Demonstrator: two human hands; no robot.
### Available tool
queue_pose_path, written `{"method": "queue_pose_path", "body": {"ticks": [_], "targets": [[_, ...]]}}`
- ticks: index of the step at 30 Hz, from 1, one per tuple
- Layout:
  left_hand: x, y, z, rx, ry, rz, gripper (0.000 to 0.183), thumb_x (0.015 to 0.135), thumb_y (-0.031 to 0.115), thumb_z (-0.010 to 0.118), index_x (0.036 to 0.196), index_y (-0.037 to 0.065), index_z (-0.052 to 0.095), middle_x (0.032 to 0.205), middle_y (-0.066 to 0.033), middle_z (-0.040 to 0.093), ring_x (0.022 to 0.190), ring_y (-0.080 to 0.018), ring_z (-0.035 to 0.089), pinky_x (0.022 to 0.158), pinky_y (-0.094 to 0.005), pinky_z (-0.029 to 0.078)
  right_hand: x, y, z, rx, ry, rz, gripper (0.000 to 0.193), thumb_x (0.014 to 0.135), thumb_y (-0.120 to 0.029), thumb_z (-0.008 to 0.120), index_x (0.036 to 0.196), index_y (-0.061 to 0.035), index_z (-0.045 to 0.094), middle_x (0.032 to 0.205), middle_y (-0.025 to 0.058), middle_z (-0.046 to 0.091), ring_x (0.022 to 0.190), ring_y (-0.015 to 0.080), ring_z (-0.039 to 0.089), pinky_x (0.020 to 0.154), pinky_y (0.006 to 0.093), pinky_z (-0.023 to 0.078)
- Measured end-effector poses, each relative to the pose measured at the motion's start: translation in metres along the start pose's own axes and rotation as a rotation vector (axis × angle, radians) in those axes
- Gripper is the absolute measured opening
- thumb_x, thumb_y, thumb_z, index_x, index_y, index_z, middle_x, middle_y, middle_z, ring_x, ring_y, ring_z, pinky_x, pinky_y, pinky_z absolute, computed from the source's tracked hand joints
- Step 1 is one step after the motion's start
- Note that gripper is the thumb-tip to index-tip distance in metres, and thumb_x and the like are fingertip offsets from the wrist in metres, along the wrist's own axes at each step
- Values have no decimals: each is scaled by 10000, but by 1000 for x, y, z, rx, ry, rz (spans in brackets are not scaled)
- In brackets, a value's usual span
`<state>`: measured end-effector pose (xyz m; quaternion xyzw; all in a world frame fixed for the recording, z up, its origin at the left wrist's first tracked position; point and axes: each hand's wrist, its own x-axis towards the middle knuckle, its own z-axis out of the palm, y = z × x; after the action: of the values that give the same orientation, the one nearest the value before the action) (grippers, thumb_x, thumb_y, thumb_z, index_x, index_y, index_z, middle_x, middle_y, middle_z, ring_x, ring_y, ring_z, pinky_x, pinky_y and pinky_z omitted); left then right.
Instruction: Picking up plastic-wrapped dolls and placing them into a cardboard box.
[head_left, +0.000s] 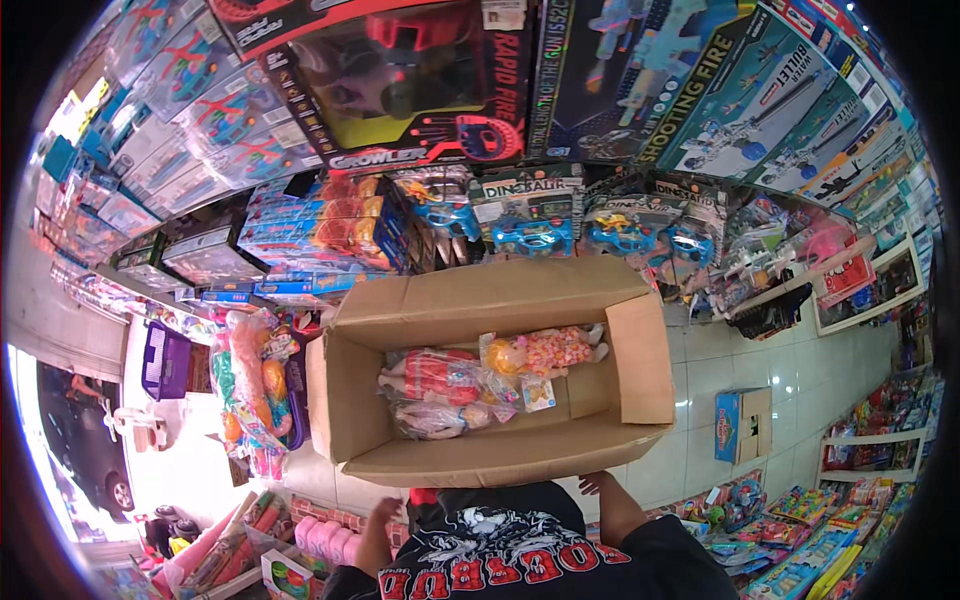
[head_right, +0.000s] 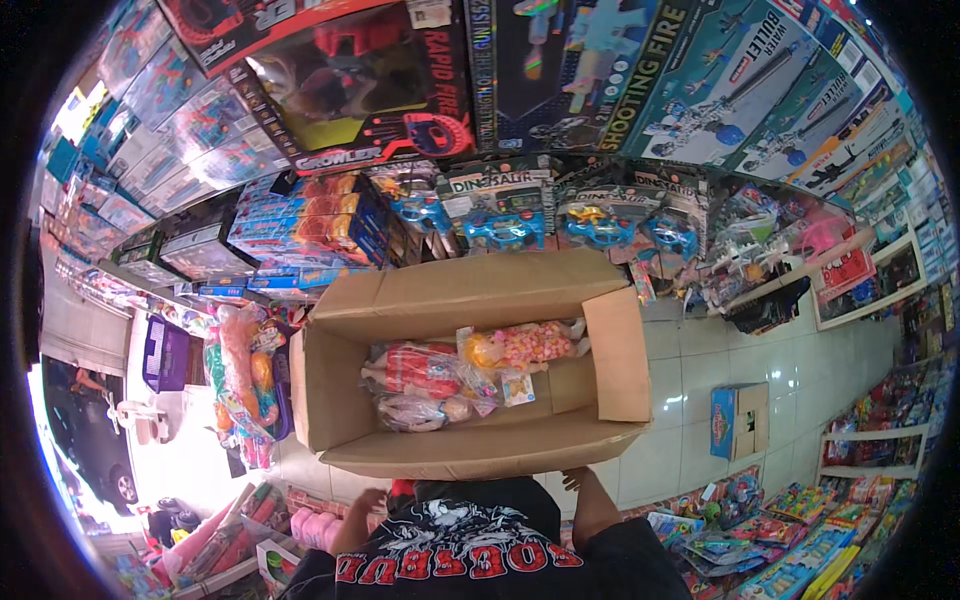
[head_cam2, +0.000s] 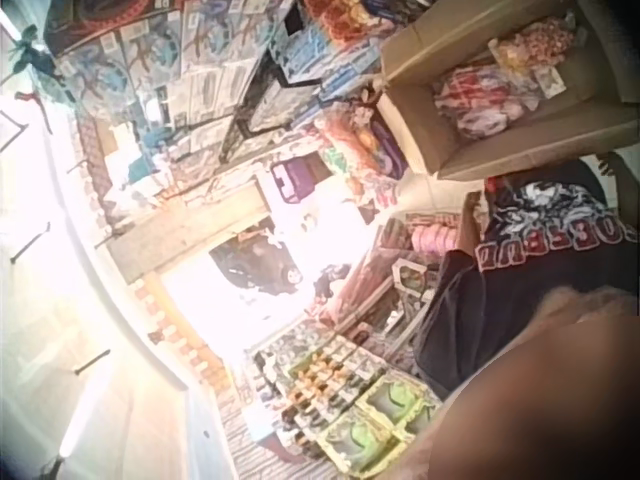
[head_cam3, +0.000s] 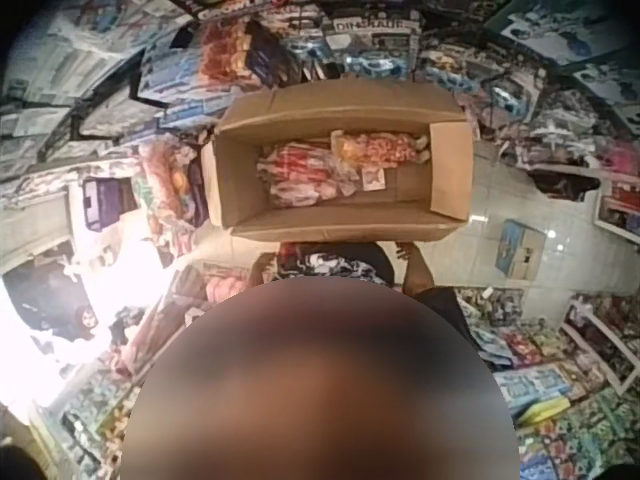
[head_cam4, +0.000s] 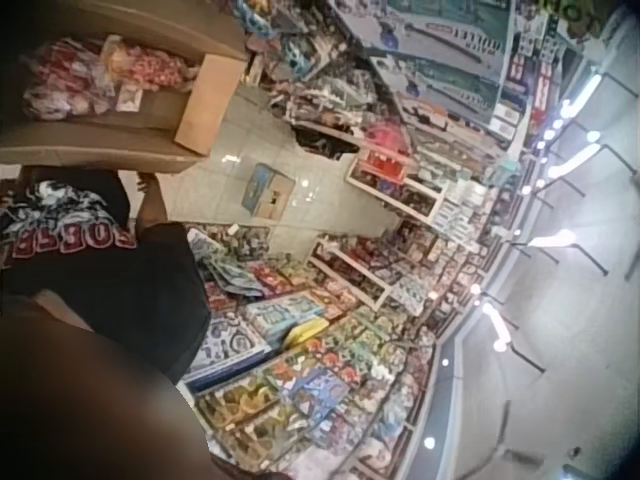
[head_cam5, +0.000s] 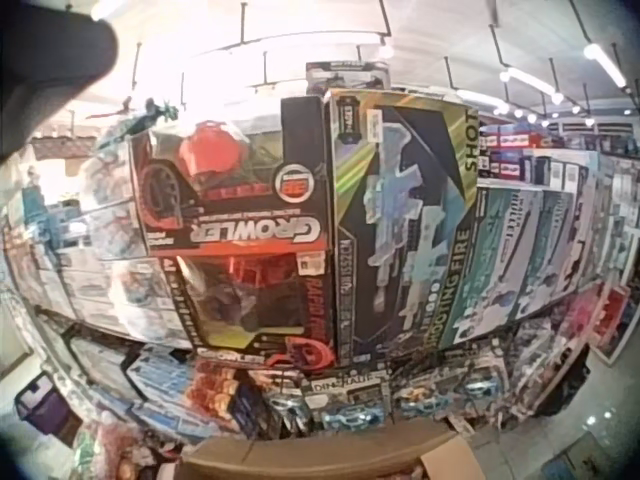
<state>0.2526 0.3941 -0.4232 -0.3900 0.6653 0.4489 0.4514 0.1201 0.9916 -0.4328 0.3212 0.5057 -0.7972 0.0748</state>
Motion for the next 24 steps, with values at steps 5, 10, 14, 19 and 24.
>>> {"method": "queue_pose_path", "body": {"ticks": [5, 10, 14, 19, 24], "targets": [[-55, -5, 23, -7, -90, -37, 278, 935, 333, 480, 1071, 132, 615, 1010, -3, 635, 811, -147, 595, 691, -354, 505, -25, 52, 38, -363, -64, 137, 449, 925, -423, 460, 1234, -107, 539, 995, 116, 693, 808, 203, 687, 662, 348, 528], [-21, -9, -29, -112, -13, -38, 365, 913, 418, 523, 1053, 93, 610, 908, -51, 653, 699, -179, 597, 630, -361, 460, -21, 46, 73, -732, -163, 224, 464, 924, -430, 459, 1252, -109, 523, 1005, 111, 693, 801, 202, 689, 659, 342, 530], [-29, 10, -69, -298, 142, 288, 378, 913, 412, 558, 1043, 60, 602, 893, -74, 670, 674, -172, 628, 580, -328, 452, -26, 51, 108, -1062, -225, 300, 476, 923, -436, 459, 1266, -111, 511, 1013, 107, 693, 796, 200, 691, 656, 337, 532], [-19, -35, -99, -437, 223, 432, 341, 923, 375, 553, 1033, 55, 600, 859, -73, 677, 673, -167, 642, 551, -310, 454, -61, 73, 178, -1348, -247, 352, 473, 914, -438, 481, 1249, -107, 527, 996, 97, 699, 757, 192, 694, 629, 327, 533], [10, -179, -98, -462, -40, 327, 299, 929, 348, 525, 1027, 77, 606, 797, -74, 656, 669, -181, 642, 557, -345, 476, -117, 91, 238, -1426, -243, 326, 413, 892, -409, 547, 1153, -94, 605, 902, 89, 712, 661, 188, 692, 546, 322, 526]]}}
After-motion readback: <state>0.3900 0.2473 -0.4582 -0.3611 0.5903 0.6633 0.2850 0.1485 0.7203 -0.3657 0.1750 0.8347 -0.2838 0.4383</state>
